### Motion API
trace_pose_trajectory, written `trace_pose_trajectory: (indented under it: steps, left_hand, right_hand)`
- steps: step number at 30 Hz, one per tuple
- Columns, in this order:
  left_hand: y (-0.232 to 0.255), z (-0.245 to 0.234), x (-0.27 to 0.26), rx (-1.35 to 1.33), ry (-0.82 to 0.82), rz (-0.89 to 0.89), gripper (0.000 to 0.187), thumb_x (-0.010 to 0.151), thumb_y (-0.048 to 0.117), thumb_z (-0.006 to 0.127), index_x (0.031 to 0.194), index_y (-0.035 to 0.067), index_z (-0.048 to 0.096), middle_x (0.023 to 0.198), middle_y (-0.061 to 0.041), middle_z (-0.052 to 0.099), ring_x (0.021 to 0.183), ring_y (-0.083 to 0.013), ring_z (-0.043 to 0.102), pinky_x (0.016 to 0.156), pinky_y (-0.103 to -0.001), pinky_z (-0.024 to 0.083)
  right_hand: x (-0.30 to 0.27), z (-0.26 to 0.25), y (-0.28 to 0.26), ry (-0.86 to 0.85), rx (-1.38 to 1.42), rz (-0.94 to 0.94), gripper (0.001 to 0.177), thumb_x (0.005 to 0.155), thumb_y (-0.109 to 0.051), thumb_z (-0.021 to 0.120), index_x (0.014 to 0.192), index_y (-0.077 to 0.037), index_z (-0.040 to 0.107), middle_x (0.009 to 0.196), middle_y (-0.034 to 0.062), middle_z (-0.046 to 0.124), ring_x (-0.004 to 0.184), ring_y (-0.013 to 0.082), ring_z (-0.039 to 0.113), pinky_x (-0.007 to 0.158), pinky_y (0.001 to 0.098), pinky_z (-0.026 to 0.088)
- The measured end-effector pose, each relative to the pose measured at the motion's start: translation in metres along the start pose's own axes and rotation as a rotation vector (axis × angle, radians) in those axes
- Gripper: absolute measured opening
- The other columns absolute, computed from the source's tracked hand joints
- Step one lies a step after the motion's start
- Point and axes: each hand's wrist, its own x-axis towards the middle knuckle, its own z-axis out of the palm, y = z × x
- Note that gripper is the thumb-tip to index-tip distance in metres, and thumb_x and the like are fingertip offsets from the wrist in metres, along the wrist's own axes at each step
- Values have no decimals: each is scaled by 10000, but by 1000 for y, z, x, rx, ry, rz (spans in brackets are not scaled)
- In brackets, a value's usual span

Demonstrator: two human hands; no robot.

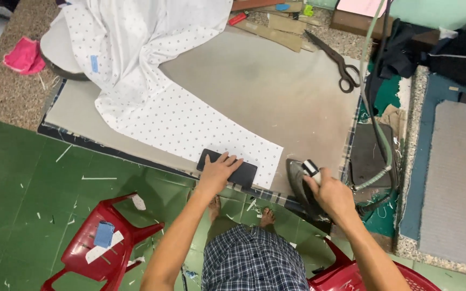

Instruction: The person irons a white patterned fabric on a table using a steam iron and a black pressing block. They repeatedly smooth the fabric, iron different sections, and trim the edges with scissors. The fabric is folded and ironed again before a final trim.

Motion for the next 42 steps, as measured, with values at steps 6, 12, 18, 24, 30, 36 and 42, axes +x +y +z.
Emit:
trace_pose_trajectory:
  steps: [6,12,18,24,30,36,42]
  left_hand:
    - [57,30,30,78,92,92,895,843,111,810,1581,258,324,1584,-62,430,1497,-312,306,1081,-804,258]
    - [93,39,41,69,90,221,1041,721,-82,828,1593,152,309,1550,-162,422,1471,-391,307,1024,-847,261]
    - [94,47,39,53,258,269,952,714,-126,819,1542,131,425,1485,-179,517,1432,-409,390,987,-857,299]
    - [94,51,43,47,325,279,951,634,-145,850,1484,99,500,1423,-201,564,1393,-441,437,940,-878,326]
    - [97,47,33,15,406,271,842,675,-124,849,1438,94,568,1405,-211,599,1383,-458,480,951,-888,337]
    - [95,58,42,15,425,253,884,694,-101,861,1479,147,537,1453,-169,581,1410,-431,460,986,-872,335]
    - [94,69,45,-17,507,246,843,703,-95,862,1453,152,567,1434,-158,604,1403,-405,478,1018,-861,316]
  right_hand:
    - [44,-10,24,197,232,166,677,999,-616,524,1258,9,551,906,314,724,888,465,746,761,541,587]
    - [90,-15,23,301,245,151,719,1023,-600,522,1268,76,561,846,349,697,784,474,742,615,513,588]
    - [99,-32,13,293,257,102,693,1040,-545,550,1245,117,568,766,344,688,693,466,739,526,487,569]
    - [97,-33,12,285,216,121,761,1031,-625,503,1264,96,571,900,390,697,836,525,732,648,573,576]
    - [92,-38,9,302,217,108,751,1057,-614,504,1264,103,591,909,403,699,844,540,729,663,596,572]
    - [101,-36,15,282,247,110,737,1043,-593,546,1263,109,575,941,421,697,870,574,715,702,624,552]
    - [106,-31,20,273,255,126,730,1015,-588,578,1285,90,565,978,428,699,917,586,702,739,638,535]
